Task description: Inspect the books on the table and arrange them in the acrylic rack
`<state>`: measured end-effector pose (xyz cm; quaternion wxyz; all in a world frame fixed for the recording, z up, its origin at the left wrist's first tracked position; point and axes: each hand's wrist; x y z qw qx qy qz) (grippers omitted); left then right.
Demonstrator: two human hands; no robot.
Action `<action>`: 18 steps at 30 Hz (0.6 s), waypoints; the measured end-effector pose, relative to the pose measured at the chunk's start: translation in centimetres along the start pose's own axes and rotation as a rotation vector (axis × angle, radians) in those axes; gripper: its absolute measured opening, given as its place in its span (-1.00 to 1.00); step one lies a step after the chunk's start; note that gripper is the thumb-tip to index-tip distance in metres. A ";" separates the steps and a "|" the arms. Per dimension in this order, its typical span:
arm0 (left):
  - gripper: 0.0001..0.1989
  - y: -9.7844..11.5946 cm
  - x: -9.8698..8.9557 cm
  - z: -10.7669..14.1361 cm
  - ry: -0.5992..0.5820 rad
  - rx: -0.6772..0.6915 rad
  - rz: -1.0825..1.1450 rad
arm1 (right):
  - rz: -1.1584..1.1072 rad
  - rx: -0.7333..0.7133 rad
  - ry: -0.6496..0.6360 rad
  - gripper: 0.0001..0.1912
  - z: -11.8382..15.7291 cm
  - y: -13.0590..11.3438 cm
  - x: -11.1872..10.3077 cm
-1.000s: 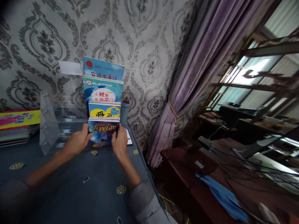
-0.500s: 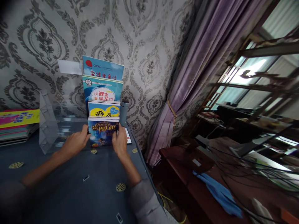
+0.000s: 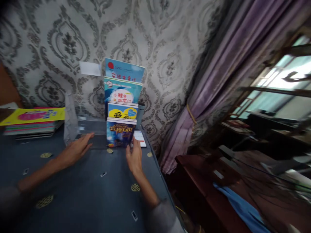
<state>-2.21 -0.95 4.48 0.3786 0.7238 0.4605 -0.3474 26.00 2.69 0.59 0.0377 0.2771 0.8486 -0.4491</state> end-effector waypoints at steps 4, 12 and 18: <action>-0.58 -3.6 -2.8 1.6 0.083 -0.049 -0.108 | -0.096 0.009 -0.230 -0.55 3.2 -1.3 0.8; -0.61 -12.8 -9.4 -0.1 0.107 -0.248 -0.499 | -0.151 -0.038 -0.461 -0.61 6.6 -4.6 2.2; -0.56 -14.9 -7.3 -3.8 0.070 -0.338 -0.532 | -0.127 -0.004 -0.464 -0.63 8.2 -4.1 2.7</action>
Point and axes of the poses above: each hand's wrist, its own z-axis away from the middle knuckle, its own x-axis out of the palm, y = z × x, and after that the axes turned 9 degrees about y, right-handed
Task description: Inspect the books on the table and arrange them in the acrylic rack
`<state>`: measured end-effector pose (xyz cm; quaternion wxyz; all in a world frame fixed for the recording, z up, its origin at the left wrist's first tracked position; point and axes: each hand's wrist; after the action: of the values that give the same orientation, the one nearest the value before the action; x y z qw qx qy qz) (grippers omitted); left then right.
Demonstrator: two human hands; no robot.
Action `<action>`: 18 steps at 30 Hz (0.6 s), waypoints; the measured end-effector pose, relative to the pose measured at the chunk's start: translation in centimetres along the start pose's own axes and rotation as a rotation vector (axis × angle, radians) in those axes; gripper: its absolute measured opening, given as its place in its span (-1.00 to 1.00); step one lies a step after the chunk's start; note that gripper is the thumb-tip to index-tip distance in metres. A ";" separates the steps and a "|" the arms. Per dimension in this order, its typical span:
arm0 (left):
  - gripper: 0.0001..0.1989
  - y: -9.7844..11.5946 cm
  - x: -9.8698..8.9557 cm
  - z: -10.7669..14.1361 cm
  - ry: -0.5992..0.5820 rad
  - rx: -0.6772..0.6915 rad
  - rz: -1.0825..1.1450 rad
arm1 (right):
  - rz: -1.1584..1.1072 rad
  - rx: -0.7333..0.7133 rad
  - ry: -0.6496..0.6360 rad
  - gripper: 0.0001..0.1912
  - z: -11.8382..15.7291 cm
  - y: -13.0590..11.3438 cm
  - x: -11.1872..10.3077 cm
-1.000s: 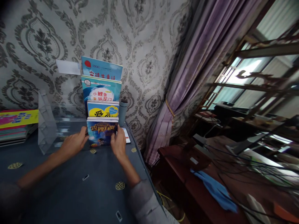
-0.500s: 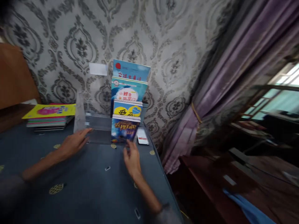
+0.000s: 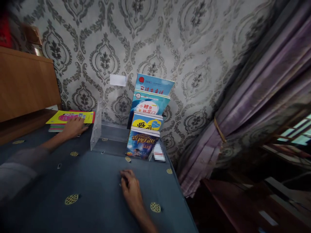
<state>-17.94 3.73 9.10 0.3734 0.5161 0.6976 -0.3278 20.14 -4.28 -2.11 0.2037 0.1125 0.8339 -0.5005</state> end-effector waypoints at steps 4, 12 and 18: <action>-0.53 1.8 1.5 -1.8 -0.031 -0.070 0.004 | -0.021 -0.030 0.014 -0.67 0.0 0.0 -0.2; -0.66 1.7 0.9 -3.3 -0.162 -0.164 -0.008 | -0.002 -0.045 -0.003 -0.68 -0.1 0.1 -0.5; -0.62 -1.6 -2.4 0.1 -0.106 -0.087 0.008 | 0.015 -0.050 -0.022 -0.67 0.0 0.6 -0.5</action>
<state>-19.01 2.07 11.22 0.4331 0.4841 0.6884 -0.3226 20.83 -4.01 -2.42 0.2192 0.1080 0.8430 -0.4792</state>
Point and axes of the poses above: each hand's wrist, its own z-axis away from the middle knuckle, its own x-axis out of the palm, y = z × x, and after that the axes turned 9 degrees about y, right-handed
